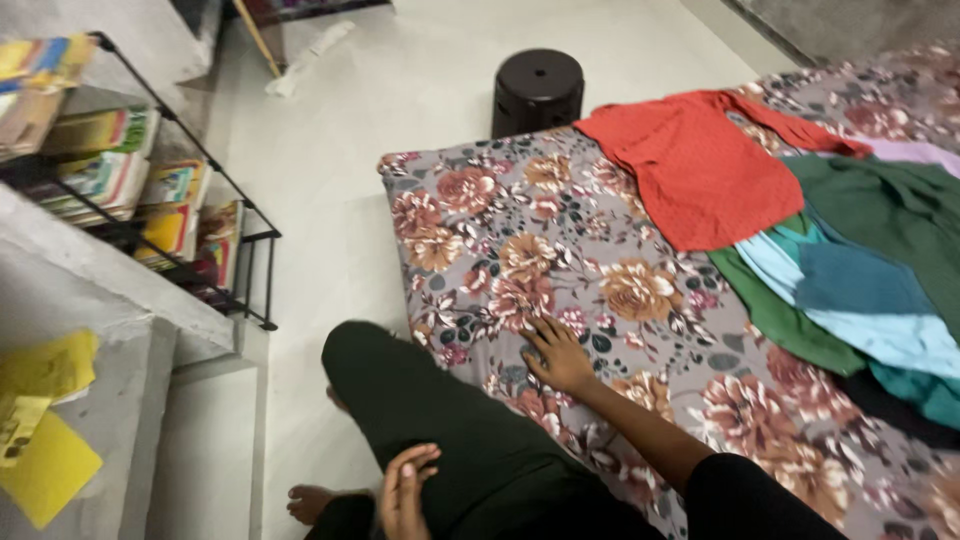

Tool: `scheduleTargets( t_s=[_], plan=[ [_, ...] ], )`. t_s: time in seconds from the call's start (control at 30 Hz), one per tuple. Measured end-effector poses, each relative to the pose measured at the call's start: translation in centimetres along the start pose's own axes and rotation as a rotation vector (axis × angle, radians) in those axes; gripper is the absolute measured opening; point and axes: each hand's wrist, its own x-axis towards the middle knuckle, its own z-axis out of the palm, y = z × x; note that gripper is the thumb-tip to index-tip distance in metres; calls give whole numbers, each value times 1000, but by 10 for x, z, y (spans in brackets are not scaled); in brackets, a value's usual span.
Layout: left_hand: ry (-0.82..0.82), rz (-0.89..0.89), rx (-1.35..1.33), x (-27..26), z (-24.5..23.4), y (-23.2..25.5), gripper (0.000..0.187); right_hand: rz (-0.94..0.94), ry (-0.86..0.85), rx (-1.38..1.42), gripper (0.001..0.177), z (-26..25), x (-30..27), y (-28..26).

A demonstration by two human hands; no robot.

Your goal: The person picks up folded items of clothing from a bed and places them onto a shelf in a storage niche, and then folds a shirt and a pair of pants on the bed.

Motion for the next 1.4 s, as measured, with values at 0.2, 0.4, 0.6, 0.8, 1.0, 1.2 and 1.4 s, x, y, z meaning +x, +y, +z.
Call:
scheduleTargets(
  t_s=[0.2,0.4,0.6,0.8,1.0,1.2,1.4],
  plan=[
    [-149,-58,138,-21,51,44,34,58,6,28,53,12,-11,-3],
    [-299,53,90,7,61,27,27,47,-6,39,54,-1,-27,-9],
    [-224,-137,399,23,19,-52,26,103,-65,84,52,-31,-11,-29],
    [-124,-303,764,47,36,-43,27,133,-196,89,53,-43,4,-28],
    [-241,-223,756,91,70,-6,24,190,-264,94,57,-36,8,-22],
    [-565,108,459,66,41,-106,14,162,-283,12,60,-7,-15,-7],
    [-743,68,369,131,8,-81,19,298,-548,-165,71,5,-4,1]
  ],
)
